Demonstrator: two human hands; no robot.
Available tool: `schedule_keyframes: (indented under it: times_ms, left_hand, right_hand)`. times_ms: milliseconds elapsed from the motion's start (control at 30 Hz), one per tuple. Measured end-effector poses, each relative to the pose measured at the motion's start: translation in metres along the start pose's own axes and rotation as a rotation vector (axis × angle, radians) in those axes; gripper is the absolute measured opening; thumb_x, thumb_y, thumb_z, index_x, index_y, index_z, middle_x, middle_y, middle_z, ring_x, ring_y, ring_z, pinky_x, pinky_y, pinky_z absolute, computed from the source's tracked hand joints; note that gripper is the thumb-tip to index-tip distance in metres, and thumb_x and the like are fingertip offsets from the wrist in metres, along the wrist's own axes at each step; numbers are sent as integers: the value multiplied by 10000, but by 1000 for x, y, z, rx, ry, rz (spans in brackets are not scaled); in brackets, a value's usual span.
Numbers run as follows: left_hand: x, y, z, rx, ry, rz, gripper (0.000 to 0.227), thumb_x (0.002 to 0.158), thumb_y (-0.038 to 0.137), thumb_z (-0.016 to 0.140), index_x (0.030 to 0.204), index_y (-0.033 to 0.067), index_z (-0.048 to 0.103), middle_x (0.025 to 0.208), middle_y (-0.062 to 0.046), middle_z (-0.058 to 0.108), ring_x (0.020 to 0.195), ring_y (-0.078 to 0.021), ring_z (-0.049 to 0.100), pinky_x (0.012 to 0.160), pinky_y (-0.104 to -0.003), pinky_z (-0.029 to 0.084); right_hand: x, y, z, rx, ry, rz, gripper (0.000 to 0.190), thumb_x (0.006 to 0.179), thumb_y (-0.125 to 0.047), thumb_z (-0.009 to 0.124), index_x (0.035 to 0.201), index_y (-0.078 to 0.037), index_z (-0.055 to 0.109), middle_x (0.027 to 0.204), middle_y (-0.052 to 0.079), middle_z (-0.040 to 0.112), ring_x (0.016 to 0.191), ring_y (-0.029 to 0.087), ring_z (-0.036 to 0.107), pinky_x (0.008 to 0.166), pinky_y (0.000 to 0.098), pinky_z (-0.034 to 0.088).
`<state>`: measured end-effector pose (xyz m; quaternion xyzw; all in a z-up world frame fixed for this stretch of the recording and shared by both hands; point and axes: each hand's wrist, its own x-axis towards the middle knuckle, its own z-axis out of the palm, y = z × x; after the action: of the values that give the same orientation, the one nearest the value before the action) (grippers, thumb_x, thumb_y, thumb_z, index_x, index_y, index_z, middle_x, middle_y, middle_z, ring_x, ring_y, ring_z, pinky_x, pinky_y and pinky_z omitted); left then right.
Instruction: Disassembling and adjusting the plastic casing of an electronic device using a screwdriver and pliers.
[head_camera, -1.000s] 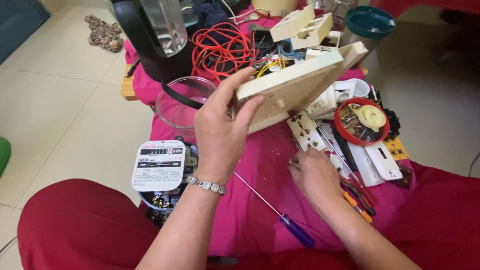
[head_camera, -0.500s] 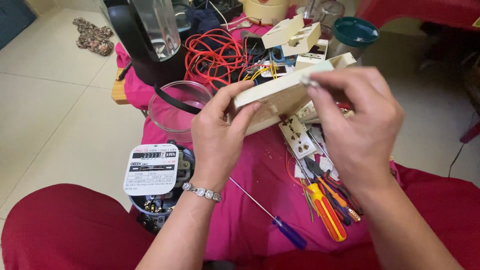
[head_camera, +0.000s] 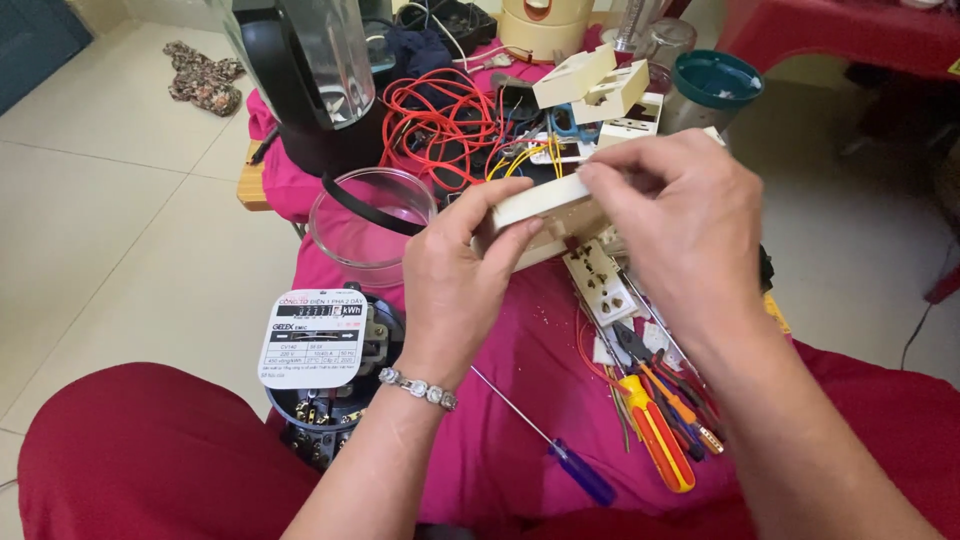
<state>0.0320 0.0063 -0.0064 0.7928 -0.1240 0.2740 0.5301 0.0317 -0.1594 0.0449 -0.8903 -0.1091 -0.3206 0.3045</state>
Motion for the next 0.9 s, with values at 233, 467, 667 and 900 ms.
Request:
schedule_keyframes:
  times_ms: [233,467,667,900]
  left_hand:
    - [3,1,0,-1,17,-33,312,809,141,803,1117,131,754,774,14,740,581,-100,602,531,-261,482]
    - [4,-6,-2,-36,35,-37,304,801,81,736,1103,104,748,819,-8,763,629,-113,633,574,-268,516]
    - [7,-6,-3,5,9,-40,305,802,172,822,1101,143,770,743,14,720,563,-93,555,518,-257,468]
    - [2,-2,-1,-101,12,-118,284,829,55,706,1098,108,780,737,18,717,583,-65,548,516,-235,476]
  right_hand:
    - [-5,-6,16,-131,114,-56,105,926,-86,793,993,-12,828,852,115,642,629,174,548,529,309,431]
    - [-12,-41,30,69,25,-110,83,886,-46,761,949,-17,807,817,74,581,585,143,526,494,277,420]
    - [1,2,17,-75,114,-134,87,953,-61,796,997,7,830,817,89,567,626,155,493,536,293,393]
    - [-22,-55,35,138,54,-164,54,854,1,756,907,11,750,828,92,565,572,161,525,500,297,431]
